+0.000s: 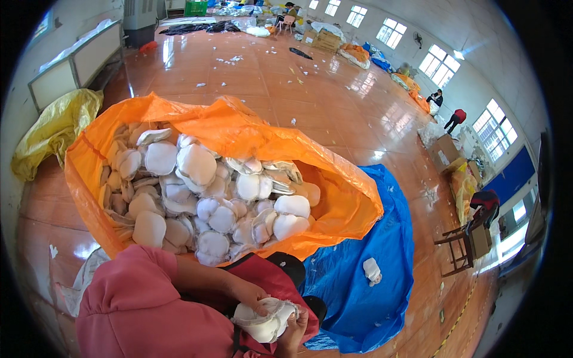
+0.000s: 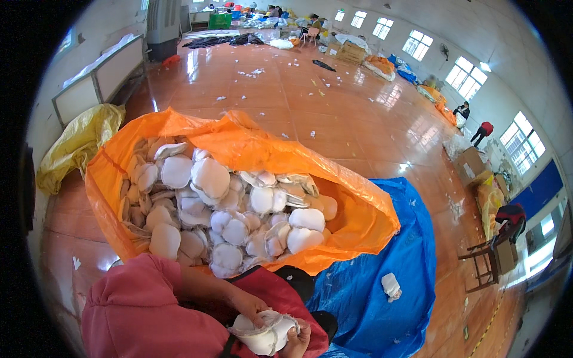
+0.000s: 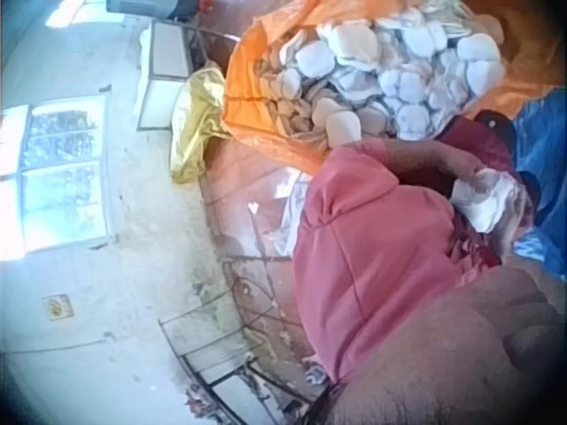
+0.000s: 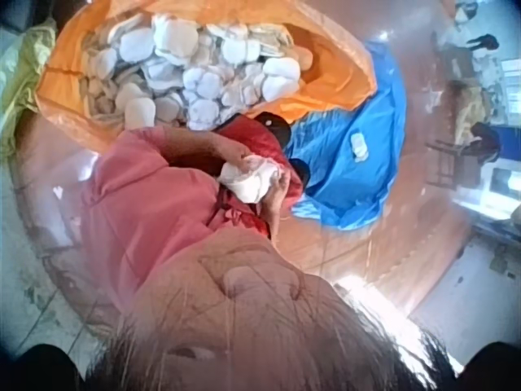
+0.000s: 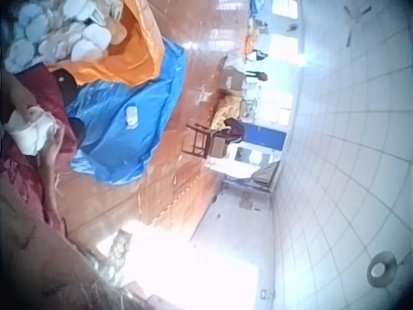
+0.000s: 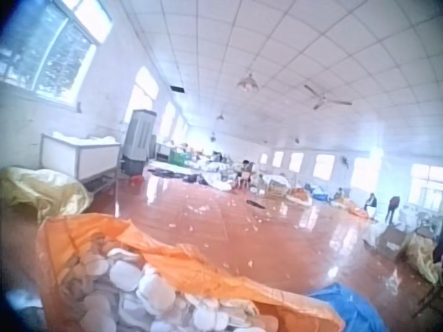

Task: The person sits on the floor and repeatedly picks white insole-like items from a large orange bag. They align the pieces and sew them together by hand using a needle and thread, then place the finished items onto a blue tarp beside them.

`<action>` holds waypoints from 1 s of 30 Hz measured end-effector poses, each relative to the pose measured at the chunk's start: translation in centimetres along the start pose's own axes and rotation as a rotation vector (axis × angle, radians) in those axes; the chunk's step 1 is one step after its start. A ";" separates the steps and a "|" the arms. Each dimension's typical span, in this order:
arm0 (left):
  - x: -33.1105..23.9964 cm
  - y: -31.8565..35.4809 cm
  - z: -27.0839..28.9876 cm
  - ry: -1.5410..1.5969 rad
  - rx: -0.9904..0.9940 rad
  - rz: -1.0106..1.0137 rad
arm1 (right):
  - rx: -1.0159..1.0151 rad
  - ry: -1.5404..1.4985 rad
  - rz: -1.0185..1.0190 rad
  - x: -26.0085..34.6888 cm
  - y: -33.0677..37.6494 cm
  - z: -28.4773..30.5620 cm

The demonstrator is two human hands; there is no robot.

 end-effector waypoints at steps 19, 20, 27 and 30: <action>-1.8 -0.6 -2.7 -0.151 0.323 -0.051 | 0.294 -0.074 -0.260 0.0 -1.4 -2.6; -2.1 -1.1 -3.2 -0.179 0.362 -0.068 | 0.311 0.014 -0.295 1.4 -1.2 -5.2; -1.7 -2.2 -2.4 -0.215 0.352 -0.037 | 0.513 0.155 0.006 3.5 -0.9 -7.4; -1.6 -1.8 -2.3 -0.293 0.364 -0.090 | 0.546 0.182 0.052 3.9 -0.9 -8.1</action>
Point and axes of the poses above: each hand's wrist, its own y-axis away from the middle knuckle, its own z-axis out of the back of the hand, x = y × z, the point moved 9 cm from there along -y, towards the middle knuckle, and after that the axes turned 1 degree about -x, right-handed, at the moved point
